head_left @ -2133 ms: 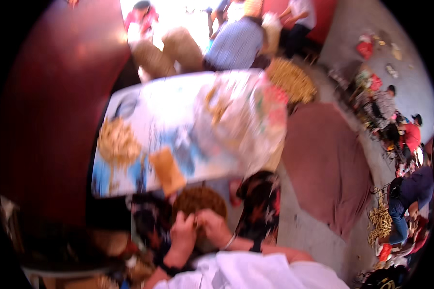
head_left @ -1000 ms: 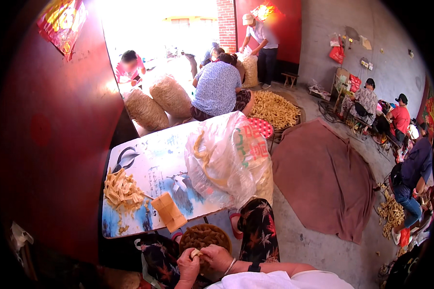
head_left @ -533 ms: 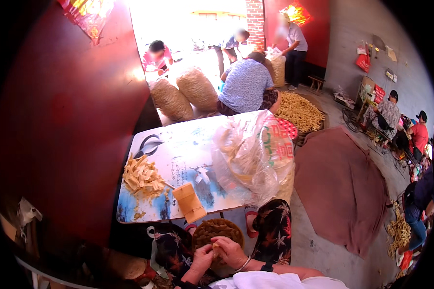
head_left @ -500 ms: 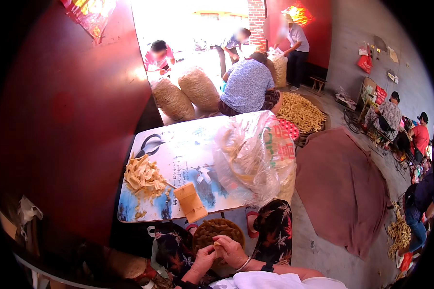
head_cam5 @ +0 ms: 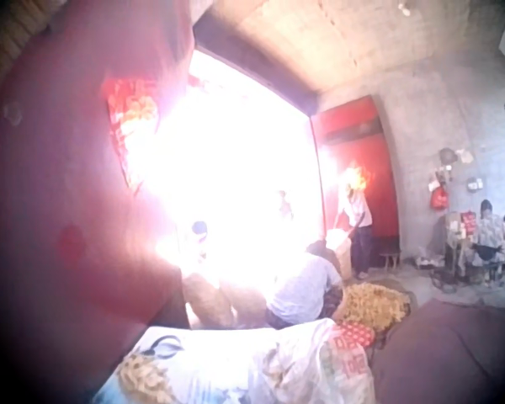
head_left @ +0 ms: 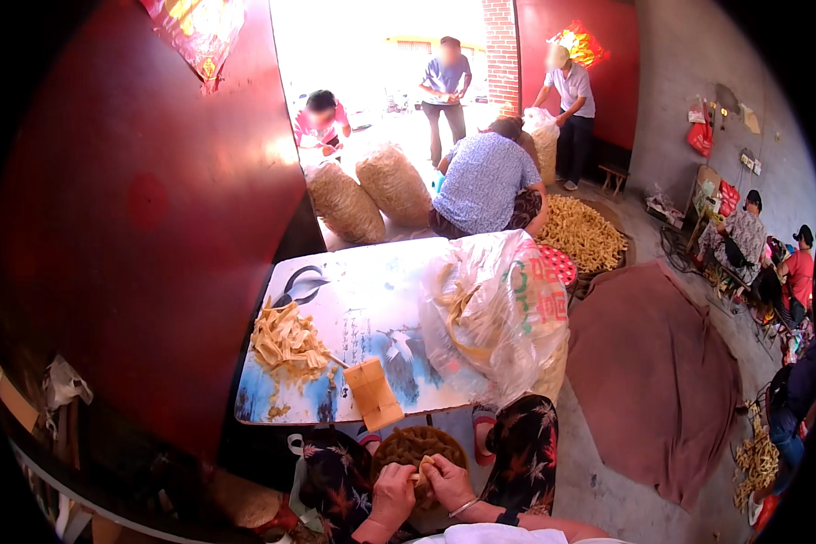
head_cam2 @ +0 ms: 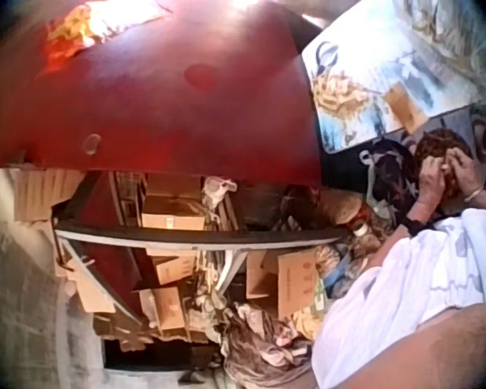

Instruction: The person processes dried bamboo shoot strips by hand, folding them into bundles and placing them into a small wooden frame to shape them.

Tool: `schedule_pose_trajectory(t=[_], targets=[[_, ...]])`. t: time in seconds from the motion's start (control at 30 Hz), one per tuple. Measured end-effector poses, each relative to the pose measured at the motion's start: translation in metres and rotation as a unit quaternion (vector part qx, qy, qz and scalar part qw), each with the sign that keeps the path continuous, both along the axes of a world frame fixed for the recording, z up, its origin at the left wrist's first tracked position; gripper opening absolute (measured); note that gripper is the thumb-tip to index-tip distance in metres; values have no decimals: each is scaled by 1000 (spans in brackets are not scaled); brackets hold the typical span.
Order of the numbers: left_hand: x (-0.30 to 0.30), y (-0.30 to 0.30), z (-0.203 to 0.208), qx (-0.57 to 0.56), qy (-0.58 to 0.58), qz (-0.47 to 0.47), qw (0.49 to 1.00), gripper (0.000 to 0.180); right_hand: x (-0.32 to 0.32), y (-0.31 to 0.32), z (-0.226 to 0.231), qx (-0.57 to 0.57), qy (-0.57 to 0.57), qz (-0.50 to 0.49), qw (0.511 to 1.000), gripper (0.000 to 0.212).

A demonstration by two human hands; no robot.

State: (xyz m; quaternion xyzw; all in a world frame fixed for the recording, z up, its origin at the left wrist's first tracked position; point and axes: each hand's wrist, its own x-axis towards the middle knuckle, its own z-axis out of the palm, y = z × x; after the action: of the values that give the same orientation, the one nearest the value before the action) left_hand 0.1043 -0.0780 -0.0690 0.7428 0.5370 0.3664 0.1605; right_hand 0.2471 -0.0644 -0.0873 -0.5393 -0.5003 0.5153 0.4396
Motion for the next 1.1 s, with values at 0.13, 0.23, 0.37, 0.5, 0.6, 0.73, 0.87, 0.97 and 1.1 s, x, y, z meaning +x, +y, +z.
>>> schedule_pose_trajectory(t=[0.13,0.23,0.37,0.5,0.6,0.73,0.87,0.97,1.1], targets=[[5,-1,14,72,82,-28,994,15,5,7,-19,-238,252,47,937,10],[3,-3,13,83,76,-21,993,15,0,7,-7,-267,266,9,926,13],[3,-2,11,90,47,-18,995,10,0,7,-16,-27,68,34,997,17],[1,-1,7,27,33,34,999,10,2,4,1,125,-108,74,983,20],[-2,1,5,-34,-17,44,998,10,7,4,13,2,-73,147,986,20],[-3,1,-1,-74,-103,41,991,10,8,9,-5,9,-55,159,986,23],[-4,-2,-2,-47,-85,66,993,17,1,6,-11,-82,127,162,975,23],[-8,0,5,-73,-100,102,987,22,10,11,-5,-250,244,225,910,23],[-12,-4,2,-137,-130,111,976,11,4,8,8,-167,190,140,957,17]])
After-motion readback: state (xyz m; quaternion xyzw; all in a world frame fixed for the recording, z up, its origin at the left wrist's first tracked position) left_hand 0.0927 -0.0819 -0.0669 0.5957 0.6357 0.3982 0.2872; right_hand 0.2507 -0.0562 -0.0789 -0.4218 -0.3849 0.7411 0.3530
